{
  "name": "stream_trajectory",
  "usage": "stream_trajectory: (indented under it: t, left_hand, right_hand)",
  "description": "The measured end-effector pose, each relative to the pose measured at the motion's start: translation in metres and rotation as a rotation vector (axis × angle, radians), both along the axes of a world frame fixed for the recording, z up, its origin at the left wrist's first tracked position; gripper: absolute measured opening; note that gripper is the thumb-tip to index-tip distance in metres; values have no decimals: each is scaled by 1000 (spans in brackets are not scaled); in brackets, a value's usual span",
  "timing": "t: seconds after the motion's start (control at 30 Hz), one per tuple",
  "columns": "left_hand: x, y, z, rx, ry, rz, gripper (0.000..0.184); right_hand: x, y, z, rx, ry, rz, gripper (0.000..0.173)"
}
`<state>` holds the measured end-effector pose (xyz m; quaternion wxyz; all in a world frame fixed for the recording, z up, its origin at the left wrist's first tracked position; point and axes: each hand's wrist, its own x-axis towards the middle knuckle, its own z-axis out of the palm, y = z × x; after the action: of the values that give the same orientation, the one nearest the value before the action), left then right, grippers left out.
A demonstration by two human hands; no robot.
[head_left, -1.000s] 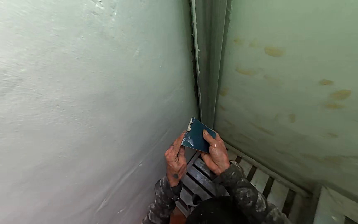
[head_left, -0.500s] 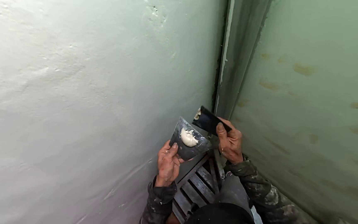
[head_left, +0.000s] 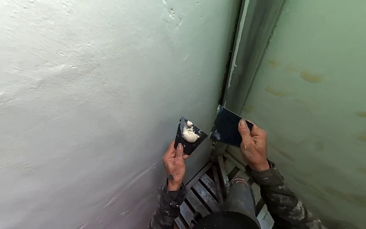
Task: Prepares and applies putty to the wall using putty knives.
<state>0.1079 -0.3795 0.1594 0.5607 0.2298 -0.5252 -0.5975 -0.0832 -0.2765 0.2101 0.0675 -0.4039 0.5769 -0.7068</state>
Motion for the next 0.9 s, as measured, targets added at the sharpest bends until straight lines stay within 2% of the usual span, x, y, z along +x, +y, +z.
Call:
stream_trajectory:
  t: [0.07,0.13,0.27,0.37,0.43,0.5,0.57,0.63,0.73,0.8,0.9]
  left_hand:
    - [-5,-1,-4,-201,-99,135,29]
    - [-9,-1,-3,-326,-158,200,28]
    - [-10,-2,-7,-599,-270,224,29]
    - [-1,-13,-10,-768,-384,255,30]
    - [10,-19,-15,-778,-476,288,30]
    - [20,-21,-25,-700,-532,317,30]
    - [28,-20,-34,-579,-543,312,31]
    - [33,-17,-41,-466,-526,301,31]
    - [40,-14,-46,-369,-487,306,30]
    - [42,-11,-49,-335,-469,322,30]
    - [43,-11,-53,-305,-458,340,30]
  right_hand:
    - [27,-4,8,-51,-655,177,30]
    - [43,-13,4,-33,-985,228,30]
    - [58,-28,-2,-46,-1200,256,30]
    - [55,-36,6,-127,-1224,299,30]
    - [45,-41,16,-182,-1186,339,30]
    - [30,-52,36,-251,-1047,360,25]
    - [13,-67,59,-328,-769,351,18]
    - [-8,-84,84,-374,-262,249,22]
    - [-37,-124,140,-525,482,-49,18]
    - [-53,-146,180,-554,828,-146,19]
    - [-69,-173,220,-531,1156,-213,23]
